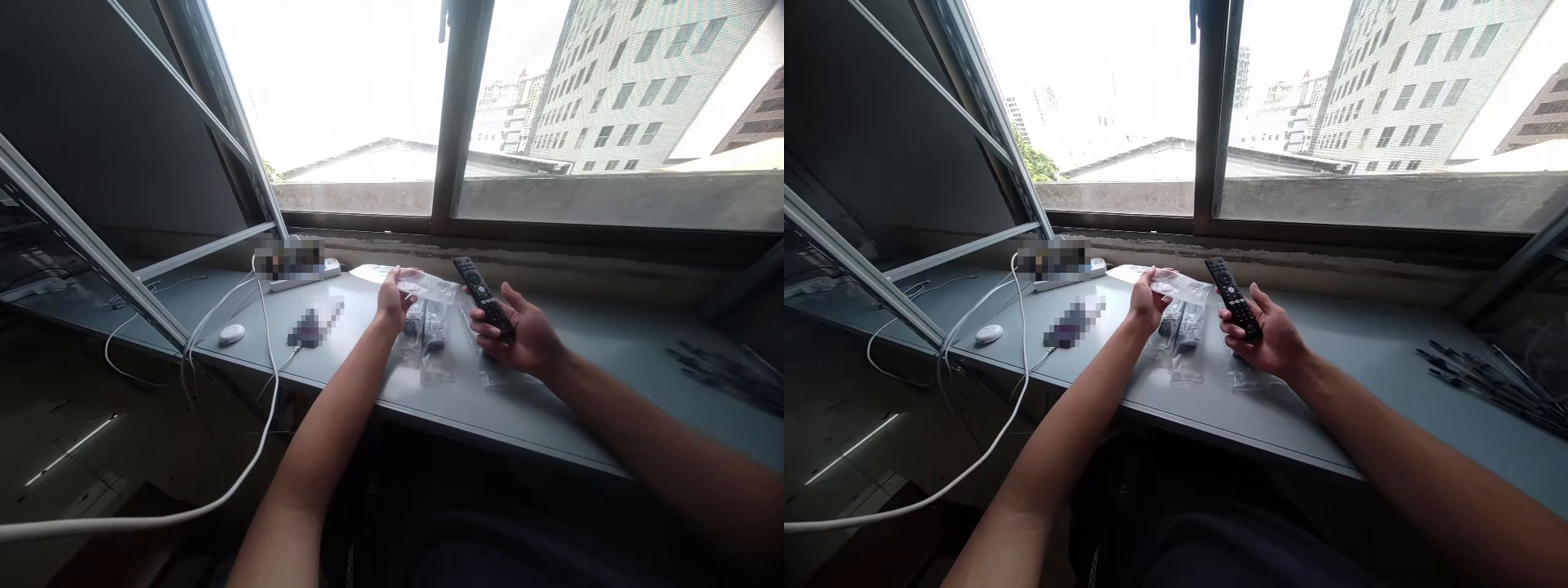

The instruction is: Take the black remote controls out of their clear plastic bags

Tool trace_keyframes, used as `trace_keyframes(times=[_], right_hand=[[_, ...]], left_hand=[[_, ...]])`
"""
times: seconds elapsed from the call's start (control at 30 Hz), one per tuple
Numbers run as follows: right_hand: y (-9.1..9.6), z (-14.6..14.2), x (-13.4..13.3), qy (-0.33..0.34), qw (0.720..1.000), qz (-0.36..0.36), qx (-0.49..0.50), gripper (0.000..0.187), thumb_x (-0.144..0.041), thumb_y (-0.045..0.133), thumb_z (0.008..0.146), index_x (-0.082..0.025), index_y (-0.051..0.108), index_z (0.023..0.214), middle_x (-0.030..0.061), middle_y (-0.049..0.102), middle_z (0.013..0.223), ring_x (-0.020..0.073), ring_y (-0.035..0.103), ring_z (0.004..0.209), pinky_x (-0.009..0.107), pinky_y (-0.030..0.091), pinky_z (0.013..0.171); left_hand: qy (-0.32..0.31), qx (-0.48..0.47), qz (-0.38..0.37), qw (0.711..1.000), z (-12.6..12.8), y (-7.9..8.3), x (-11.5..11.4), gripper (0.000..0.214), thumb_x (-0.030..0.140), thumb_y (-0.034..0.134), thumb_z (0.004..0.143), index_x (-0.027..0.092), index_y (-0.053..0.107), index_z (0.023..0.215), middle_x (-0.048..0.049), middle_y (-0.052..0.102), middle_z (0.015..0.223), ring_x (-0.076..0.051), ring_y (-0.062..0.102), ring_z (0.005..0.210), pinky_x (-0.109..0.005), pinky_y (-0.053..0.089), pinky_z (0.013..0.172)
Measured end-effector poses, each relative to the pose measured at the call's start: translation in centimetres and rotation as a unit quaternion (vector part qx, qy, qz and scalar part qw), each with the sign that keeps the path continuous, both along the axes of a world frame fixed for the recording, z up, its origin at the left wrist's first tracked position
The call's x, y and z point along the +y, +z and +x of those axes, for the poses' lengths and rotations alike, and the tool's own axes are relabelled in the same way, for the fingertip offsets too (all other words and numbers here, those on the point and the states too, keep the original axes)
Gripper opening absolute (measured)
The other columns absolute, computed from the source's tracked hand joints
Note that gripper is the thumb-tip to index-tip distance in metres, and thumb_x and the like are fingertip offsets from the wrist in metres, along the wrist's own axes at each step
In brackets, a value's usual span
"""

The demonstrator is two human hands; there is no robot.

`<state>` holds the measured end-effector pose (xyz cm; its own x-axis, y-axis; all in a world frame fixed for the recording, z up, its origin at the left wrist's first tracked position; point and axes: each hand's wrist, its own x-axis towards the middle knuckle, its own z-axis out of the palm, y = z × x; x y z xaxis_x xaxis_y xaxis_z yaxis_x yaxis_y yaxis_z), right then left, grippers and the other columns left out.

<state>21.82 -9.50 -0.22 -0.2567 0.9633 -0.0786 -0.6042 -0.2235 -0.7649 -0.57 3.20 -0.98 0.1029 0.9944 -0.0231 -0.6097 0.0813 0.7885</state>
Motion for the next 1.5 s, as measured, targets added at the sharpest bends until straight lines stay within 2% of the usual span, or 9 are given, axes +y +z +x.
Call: trace_keyframes(times=[0.13,0.3,0.4,0.5,0.63,0.83,1.0,1.23,1.5], right_hand=[[0.4,0.1,-0.2,0.018,0.997,-0.025,0.074,0.04,-0.044,0.041,0.121,-0.025,0.071,0.141,0.0004,0.055,0.078,0.0162,0.05,0.057,0.023,0.051,0.043],[0.8,0.0,-0.7,-0.018,0.989,-0.063,0.131,0.037,-0.041,0.05,0.119,-0.024,0.068,0.146,0.0047,0.063,0.089,0.018,0.065,0.071,0.029,0.069,0.063],[1.0,0.2,-0.9,-0.033,0.985,-0.107,0.13,0.035,-0.032,0.048,0.118,-0.021,0.066,0.147,0.0097,0.071,0.1,0.0188,0.073,0.078,0.024,0.067,0.058],[0.9,0.5,-0.9,-0.042,0.987,-0.13,0.084,0.038,-0.048,0.055,0.116,-0.023,0.067,0.142,0.0175,0.077,0.123,0.0256,0.079,0.092,0.025,0.062,0.046],[0.5,0.4,-0.7,-0.027,0.991,-0.108,0.068,0.036,-0.05,0.05,0.116,-0.024,0.068,0.133,0.0143,0.078,0.108,0.0198,0.069,0.068,0.021,0.048,0.034],[0.9,-0.2,-1.2,0.006,0.985,-0.109,0.134,0.038,-0.033,0.058,0.114,-0.018,0.065,0.147,0.0046,0.065,0.088,0.0145,0.062,0.065,0.02,0.064,0.054],[1.2,-0.3,-1.7,-0.034,0.993,-0.103,0.04,0.032,-0.022,0.072,0.103,-0.022,0.075,0.135,0.0078,0.074,0.098,0.0186,0.069,0.075,0.027,0.07,0.064],[-0.2,0.1,-1.7,-0.089,0.981,0.064,-0.159,0.046,-0.027,0.098,0.085,-0.034,0.084,0.129,0.003,0.085,0.117,0.0233,0.08,0.096,0.044,0.069,0.098],[-0.8,0.4,-1.1,-0.156,0.89,0.242,-0.354,0.041,-0.056,0.104,0.08,-0.035,0.094,0.114,0.0071,0.079,0.145,0.0386,0.067,0.144,0.057,0.052,0.126]], left_hand=[[0.003,0.007,-0.007,1.0,-0.1,0.0,-0.1,0.033,0.039,0.056,0.109,0.017,0.079,0.1,-0.0115,0.082,0.106,-0.012,0.067,0.074,-0.02,0.039,0.049],[0.002,0.009,-0.007,1.0,-0.1,-0.2,0.1,0.033,0.039,0.057,0.109,0.017,0.08,0.099,-0.0118,0.081,0.107,-0.013,0.068,0.075,-0.021,0.04,0.051],[0.006,0.016,-0.004,1.0,-0.1,-0.2,0.1,0.035,0.039,0.054,0.11,0.017,0.08,0.098,-0.012,0.081,0.107,-0.013,0.068,0.076,-0.021,0.039,0.051],[0.013,0.017,-0.015,1.0,-0.1,-0.1,0.1,0.037,0.038,0.053,0.11,0.017,0.08,0.096,-0.0121,0.081,0.109,-0.012,0.066,0.075,-0.021,0.039,0.05],[0.014,0.017,-0.021,1.0,0.0,-0.2,0.1,0.038,0.04,0.054,0.11,0.016,0.081,0.096,-0.0119,0.08,0.11,-0.012,0.065,0.075,-0.021,0.04,0.052],[0.014,0.021,-0.02,0.999,0.1,-0.6,0.5,0.037,0.041,0.055,0.11,0.016,0.081,0.099,-0.0116,0.079,0.107,-0.013,0.065,0.075,-0.022,0.042,0.053],[0.014,0.032,-0.032,0.999,0.0,-0.4,0.0,0.035,0.042,0.056,0.109,0.017,0.079,0.098,-0.0112,0.079,0.104,-0.013,0.065,0.074,-0.022,0.042,0.053],[0.016,0.041,-0.027,0.999,-0.1,-0.5,0.2,0.036,0.042,0.055,0.108,0.018,0.079,0.099,-0.0113,0.08,0.107,-0.014,0.066,0.075,-0.022,0.043,0.054],[0.011,0.051,-0.031,0.998,0.0,-1.1,0.6,0.036,0.046,0.059,0.107,0.019,0.081,0.099,-0.011,0.081,0.111,-0.014,0.068,0.079,-0.022,0.044,0.056]])
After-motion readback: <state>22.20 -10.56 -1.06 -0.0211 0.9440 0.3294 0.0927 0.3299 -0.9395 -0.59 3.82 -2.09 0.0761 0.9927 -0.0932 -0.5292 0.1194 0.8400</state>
